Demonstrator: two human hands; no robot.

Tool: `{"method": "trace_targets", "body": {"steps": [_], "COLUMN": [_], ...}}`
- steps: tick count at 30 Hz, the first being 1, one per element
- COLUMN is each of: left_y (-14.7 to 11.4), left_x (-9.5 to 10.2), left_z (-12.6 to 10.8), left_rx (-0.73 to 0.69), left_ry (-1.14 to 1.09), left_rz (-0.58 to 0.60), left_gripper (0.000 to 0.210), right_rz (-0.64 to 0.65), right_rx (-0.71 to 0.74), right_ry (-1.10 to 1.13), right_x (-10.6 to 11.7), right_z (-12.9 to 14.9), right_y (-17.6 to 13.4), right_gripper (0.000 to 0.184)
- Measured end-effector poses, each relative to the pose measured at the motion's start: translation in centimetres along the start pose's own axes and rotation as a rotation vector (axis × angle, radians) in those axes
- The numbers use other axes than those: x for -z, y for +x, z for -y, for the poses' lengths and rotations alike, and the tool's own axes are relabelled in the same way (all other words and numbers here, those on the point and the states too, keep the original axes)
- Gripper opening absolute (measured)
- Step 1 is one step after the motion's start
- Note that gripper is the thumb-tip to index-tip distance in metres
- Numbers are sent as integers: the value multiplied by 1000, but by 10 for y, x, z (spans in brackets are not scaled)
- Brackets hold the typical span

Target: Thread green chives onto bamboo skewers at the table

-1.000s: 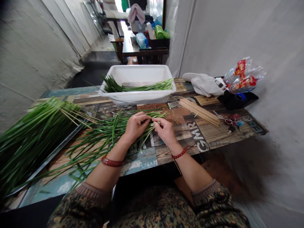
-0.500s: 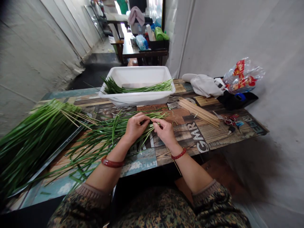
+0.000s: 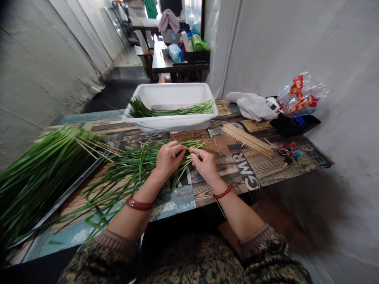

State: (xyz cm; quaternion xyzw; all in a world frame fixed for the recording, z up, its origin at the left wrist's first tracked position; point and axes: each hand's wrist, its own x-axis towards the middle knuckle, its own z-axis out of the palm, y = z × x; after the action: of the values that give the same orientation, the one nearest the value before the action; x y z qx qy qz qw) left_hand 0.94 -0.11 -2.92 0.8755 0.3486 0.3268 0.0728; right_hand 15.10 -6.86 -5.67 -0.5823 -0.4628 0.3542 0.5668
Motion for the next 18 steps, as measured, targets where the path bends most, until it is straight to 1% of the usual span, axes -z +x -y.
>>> {"method": "trace_targets", "body": {"steps": [6, 10, 14, 18], "left_y": [-2, -2, -2, -2], "left_x": [-1, 3, 7, 9], "left_z": [-1, -4, -8, -11], "left_rx": [-43, -91, -146, -158], "left_ry": [104, 200, 289, 284], "left_rz": [22, 34, 38, 63], "left_gripper": [24, 26, 28, 26], "right_rz": [-9, -7, 13, 30], "right_rx": [-31, -45, -2, 48], "right_ry": [19, 38, 72, 78], "right_x": [-2, -2, -2, -1], "right_z": [4, 1, -3, -2], "right_y": [0, 0, 0, 0], "right_gripper": [33, 33, 32, 32]}}
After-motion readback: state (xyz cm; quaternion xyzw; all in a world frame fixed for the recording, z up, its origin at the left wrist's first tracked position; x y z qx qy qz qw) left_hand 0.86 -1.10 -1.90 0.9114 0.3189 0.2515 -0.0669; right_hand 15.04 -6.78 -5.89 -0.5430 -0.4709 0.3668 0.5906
